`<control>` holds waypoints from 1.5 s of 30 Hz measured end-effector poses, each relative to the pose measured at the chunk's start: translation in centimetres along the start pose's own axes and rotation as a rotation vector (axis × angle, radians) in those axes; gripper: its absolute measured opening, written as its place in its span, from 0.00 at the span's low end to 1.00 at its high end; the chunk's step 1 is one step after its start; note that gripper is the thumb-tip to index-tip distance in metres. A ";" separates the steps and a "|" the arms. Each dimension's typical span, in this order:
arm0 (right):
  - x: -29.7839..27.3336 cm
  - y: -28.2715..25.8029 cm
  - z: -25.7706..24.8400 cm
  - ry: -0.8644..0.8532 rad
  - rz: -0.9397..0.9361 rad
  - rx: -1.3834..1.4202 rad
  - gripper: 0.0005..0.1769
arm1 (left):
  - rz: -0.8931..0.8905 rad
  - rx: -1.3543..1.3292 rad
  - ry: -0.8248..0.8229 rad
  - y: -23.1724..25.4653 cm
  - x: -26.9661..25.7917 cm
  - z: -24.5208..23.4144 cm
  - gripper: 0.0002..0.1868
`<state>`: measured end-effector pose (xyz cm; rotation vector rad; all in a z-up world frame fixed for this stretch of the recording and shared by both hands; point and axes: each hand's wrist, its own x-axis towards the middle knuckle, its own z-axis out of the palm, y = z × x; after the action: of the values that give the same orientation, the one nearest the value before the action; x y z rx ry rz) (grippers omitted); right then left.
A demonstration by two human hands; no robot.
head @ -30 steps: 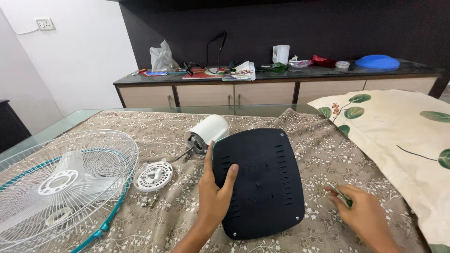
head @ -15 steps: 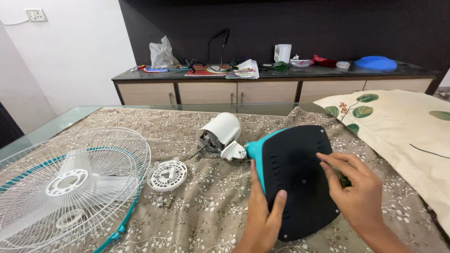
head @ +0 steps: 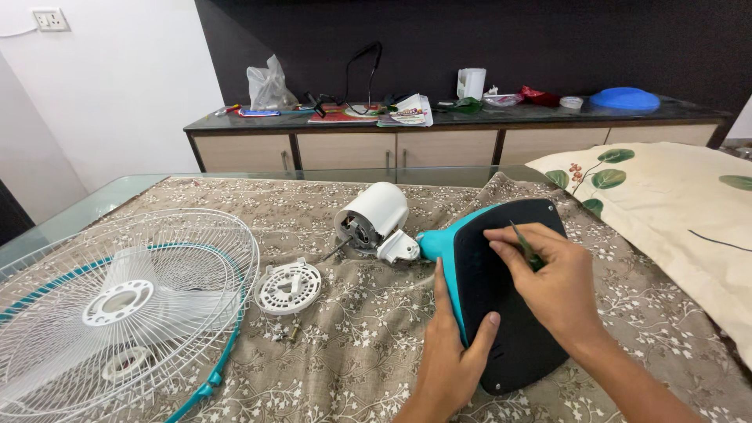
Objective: The person uses a green screwdriver to tighten screws on the back of a teal fan base, then aligns and connects the white motor housing to the base. The fan cage and blades remain disassembled on the table.
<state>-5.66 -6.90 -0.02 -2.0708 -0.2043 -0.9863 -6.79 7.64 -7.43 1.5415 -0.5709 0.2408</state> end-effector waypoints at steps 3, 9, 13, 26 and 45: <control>0.9 -0.6 0.3 -0.099 -0.013 0.047 0.09 | -0.039 0.049 -0.015 0.2 0.1 -0.2 0.51; 1.7 -1.3 0.4 -0.216 0.106 0.084 0.09 | 0.013 0.118 -0.007 -0.5 -0.1 -0.3 0.50; 1.5 -1.7 0.7 -0.229 0.169 0.127 0.09 | -0.006 0.086 -0.012 -0.8 0.0 -0.2 0.50; 3.0 -4.5 0.5 -0.243 0.106 -0.166 0.09 | -0.022 0.055 -0.053 -0.8 0.0 -0.1 0.49; 2.5 -3.3 -3.3 -0.379 0.022 -0.493 0.15 | 0.030 0.056 -0.015 -1.3 0.5 -0.2 0.46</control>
<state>-7.37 -7.61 4.98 -2.7004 -0.1401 -0.6633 -5.71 7.66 -8.26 1.5906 -0.6041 0.2703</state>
